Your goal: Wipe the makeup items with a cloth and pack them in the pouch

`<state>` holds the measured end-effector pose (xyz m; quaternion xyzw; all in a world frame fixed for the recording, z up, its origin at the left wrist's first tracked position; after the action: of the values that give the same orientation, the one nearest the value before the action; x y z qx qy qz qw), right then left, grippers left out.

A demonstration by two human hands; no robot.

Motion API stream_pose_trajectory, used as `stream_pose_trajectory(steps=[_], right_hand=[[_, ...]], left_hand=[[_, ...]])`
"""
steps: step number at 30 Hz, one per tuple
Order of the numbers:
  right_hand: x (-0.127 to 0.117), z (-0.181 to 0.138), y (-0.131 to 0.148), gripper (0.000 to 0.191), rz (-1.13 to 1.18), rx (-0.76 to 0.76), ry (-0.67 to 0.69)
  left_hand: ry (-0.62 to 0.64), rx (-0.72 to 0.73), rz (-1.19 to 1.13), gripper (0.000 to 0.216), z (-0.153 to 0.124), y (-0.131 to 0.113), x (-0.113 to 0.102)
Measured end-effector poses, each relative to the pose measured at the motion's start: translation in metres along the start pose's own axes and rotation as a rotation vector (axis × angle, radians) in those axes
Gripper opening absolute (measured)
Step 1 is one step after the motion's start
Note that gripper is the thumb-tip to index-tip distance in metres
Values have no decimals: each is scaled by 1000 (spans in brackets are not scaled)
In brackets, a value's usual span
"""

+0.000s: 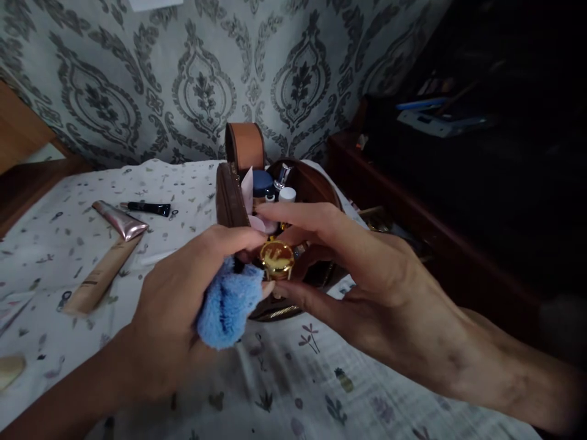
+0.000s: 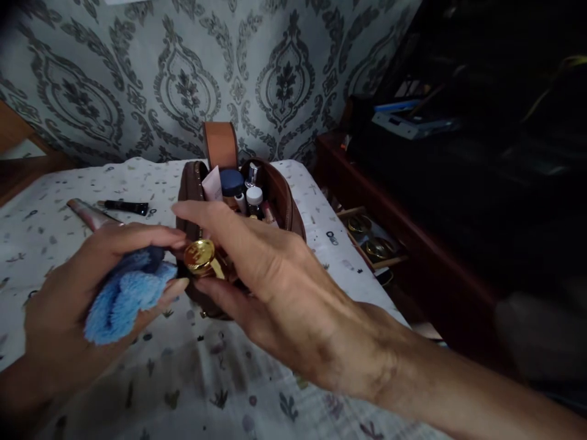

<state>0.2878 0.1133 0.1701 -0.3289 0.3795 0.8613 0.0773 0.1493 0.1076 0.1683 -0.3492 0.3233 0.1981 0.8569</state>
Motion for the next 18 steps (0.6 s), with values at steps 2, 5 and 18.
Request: stream_pose_trajectory(steps=[2,5,18], right_hand=[[1,-3,-6,38,-4,23,-21],[7,-8,-17,24,-10,59,-32],[29,-4,-22,22,-170,92,65]], left_hand=[[-29,-12,13,25,-6,3,-2],[-34,26,58,24,-18,5,0],[-21,114,54,24,-37,4,9]])
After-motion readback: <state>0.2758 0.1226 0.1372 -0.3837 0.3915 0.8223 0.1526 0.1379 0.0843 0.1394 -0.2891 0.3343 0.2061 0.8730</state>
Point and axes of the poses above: each hand's wrist, its own z-axis towards the middle knuckle, its own x-axis out of the palm, y = z × x, the point moved 8 cm from there along z, towards the middle knuckle, and after that the axes turned 6 degrees about -x, right-handed, at the moved point
